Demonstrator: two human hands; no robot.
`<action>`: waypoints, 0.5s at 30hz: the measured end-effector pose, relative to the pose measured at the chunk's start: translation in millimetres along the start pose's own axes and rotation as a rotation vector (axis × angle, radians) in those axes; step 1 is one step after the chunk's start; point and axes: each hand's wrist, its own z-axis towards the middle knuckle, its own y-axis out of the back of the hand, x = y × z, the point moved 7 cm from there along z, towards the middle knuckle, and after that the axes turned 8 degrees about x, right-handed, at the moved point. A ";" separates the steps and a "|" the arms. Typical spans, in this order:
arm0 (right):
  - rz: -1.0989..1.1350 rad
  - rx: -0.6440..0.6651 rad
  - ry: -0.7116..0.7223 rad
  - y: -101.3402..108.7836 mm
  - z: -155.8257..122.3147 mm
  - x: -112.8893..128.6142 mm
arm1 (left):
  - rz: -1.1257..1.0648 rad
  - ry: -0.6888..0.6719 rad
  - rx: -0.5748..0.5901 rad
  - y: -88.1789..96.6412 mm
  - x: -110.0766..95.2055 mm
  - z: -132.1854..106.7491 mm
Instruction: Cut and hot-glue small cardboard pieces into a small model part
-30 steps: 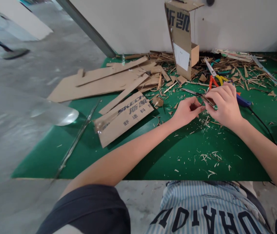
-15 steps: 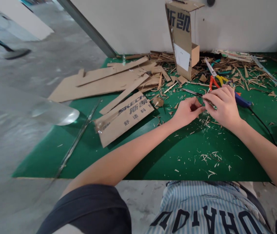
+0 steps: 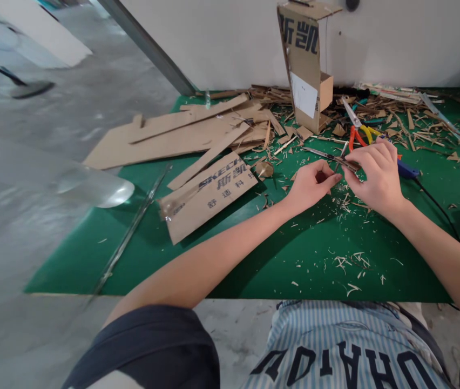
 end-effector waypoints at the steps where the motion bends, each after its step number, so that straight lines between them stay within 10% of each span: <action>1: 0.002 -0.006 0.001 0.3 0.1 -0.3 | 0.009 -0.002 -0.009 0.7 0.3 -0.1; 15: 0.079 -0.065 0.080 0.7 1.6 -1.0 | 0.041 -0.033 -0.011 1.4 -4.9 -1.0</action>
